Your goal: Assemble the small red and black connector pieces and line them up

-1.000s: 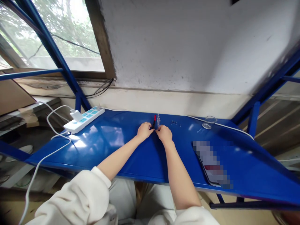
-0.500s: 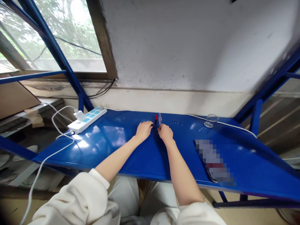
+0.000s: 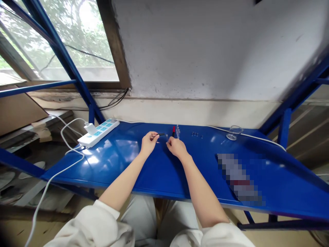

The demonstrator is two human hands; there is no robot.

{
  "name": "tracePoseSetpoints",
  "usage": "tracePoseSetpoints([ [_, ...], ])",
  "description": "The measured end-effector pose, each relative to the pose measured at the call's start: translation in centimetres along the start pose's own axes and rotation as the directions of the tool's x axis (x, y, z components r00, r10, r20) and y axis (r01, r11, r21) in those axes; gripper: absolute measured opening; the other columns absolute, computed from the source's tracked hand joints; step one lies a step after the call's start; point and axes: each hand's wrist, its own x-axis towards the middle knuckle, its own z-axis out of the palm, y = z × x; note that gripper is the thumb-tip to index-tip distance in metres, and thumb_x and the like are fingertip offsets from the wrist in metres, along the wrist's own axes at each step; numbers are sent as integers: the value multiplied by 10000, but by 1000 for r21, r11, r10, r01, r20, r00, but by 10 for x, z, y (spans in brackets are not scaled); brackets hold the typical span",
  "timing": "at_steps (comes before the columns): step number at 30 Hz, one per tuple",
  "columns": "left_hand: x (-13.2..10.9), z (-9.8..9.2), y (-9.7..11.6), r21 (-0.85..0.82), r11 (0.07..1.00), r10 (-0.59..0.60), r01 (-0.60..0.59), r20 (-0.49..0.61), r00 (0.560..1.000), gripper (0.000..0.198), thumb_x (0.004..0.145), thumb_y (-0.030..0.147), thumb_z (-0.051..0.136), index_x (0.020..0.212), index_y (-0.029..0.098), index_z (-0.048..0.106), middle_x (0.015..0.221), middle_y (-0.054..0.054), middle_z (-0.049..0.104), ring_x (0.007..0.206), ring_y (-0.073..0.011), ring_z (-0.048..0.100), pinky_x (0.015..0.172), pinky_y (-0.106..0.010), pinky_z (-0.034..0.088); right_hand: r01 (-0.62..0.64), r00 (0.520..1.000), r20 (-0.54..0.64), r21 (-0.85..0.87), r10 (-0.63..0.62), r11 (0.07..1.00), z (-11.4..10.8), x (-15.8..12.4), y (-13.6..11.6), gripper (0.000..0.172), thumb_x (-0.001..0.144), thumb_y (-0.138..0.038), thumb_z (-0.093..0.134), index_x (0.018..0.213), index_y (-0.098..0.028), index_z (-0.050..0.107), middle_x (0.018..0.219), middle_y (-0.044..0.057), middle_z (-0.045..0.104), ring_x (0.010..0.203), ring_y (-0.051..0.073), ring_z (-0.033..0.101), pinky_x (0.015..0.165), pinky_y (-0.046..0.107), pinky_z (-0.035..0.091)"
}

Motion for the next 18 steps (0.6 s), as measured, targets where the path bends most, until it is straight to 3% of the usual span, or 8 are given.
tracePoseSetpoints([
  [7, -2, 3, -1, 87, 993, 81, -84, 34, 996, 151, 755, 266, 542, 859, 167, 587, 780, -28, 603, 687, -105, 570, 660, -253, 501, 10, 1000, 2, -13, -10, 1000, 3, 1, 1, 135, 790, -315, 475, 770, -195, 536, 660, 16, 594, 565, 116, 512, 496, 218, 262],
  [18, -5, 2, 8, 118, 984, 130, -131, 19, 991, 151, 779, 246, 520, 886, 175, 599, 814, -36, 619, 733, -119, 588, 685, -267, 509, -12, 1000, -2, -90, 12, 996, 5, 1, 3, 118, 785, -299, 467, 775, -194, 521, 685, 32, 603, 626, 138, 550, 495, 217, 260],
])
